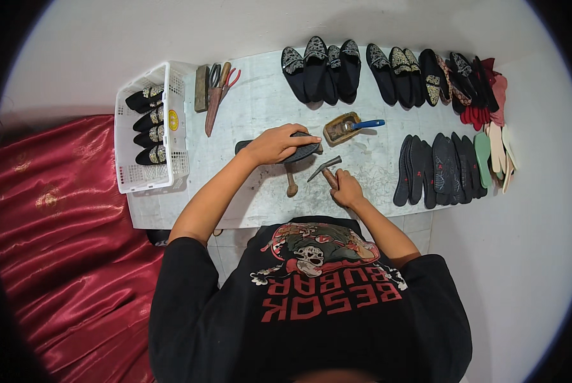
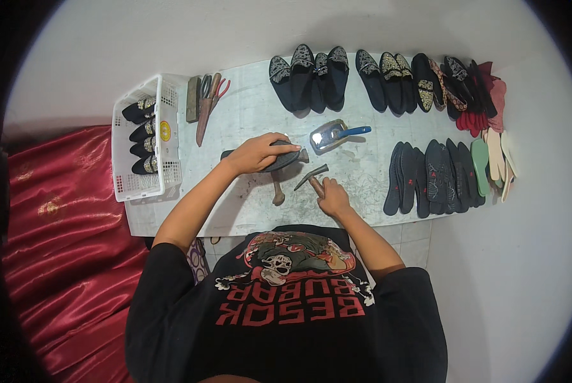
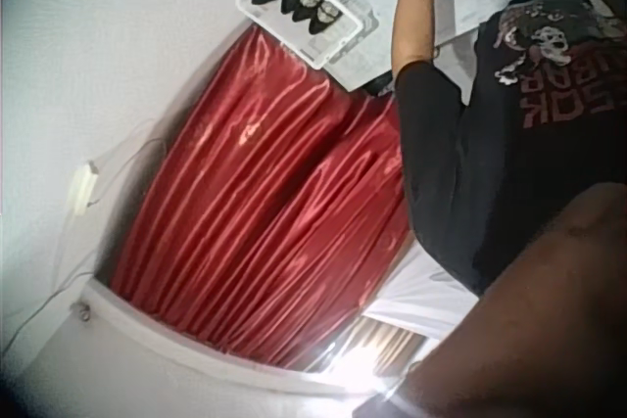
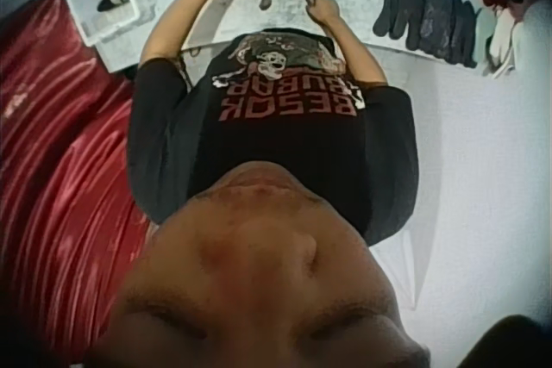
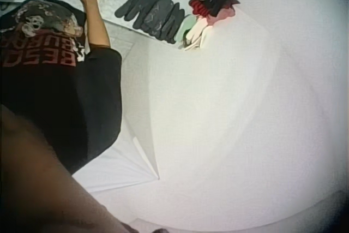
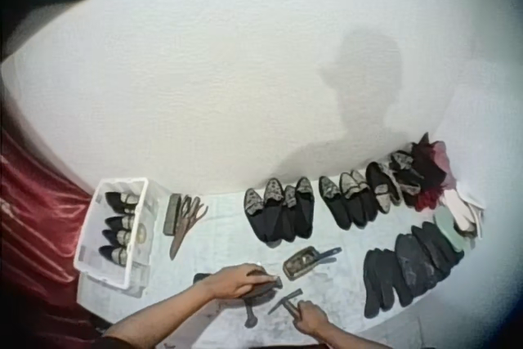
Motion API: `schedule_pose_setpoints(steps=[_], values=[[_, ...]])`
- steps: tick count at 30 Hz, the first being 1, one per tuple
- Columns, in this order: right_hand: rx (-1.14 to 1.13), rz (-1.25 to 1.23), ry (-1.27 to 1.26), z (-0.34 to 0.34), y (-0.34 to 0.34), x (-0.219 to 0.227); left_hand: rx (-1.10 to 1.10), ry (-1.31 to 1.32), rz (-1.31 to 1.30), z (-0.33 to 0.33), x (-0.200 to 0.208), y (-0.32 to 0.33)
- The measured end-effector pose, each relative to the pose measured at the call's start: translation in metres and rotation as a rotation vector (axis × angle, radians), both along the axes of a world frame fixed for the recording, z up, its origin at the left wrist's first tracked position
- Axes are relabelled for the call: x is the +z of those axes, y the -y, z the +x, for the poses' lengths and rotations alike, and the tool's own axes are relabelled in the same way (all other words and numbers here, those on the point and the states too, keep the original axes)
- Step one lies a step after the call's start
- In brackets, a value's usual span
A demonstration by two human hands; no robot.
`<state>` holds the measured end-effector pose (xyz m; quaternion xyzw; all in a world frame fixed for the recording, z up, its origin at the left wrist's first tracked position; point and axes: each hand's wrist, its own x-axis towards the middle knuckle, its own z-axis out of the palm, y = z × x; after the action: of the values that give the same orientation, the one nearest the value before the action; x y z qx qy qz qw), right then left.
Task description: Apply glue to a shoe sole and hammer it onto the shoe body.
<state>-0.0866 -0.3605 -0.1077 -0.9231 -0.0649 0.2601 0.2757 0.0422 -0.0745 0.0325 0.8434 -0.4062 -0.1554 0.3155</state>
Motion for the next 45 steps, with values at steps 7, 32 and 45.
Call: schedule_pose_setpoints(steps=[7, 32, 45], values=[[-0.078, -0.118, 0.013, -0.013, -0.019, -0.003, -0.085, -0.122, -0.023, 0.01, 0.009, -0.012], [-0.514, 0.322, 0.309, -0.067, -0.157, 0.146, 0.032, -0.353, 0.255, 0.034, -0.02, -0.058], [-0.26, 0.223, 0.361, -0.042, -0.184, 0.162, 0.052, -0.268, 0.179, 0.025, -0.042, -0.059]])
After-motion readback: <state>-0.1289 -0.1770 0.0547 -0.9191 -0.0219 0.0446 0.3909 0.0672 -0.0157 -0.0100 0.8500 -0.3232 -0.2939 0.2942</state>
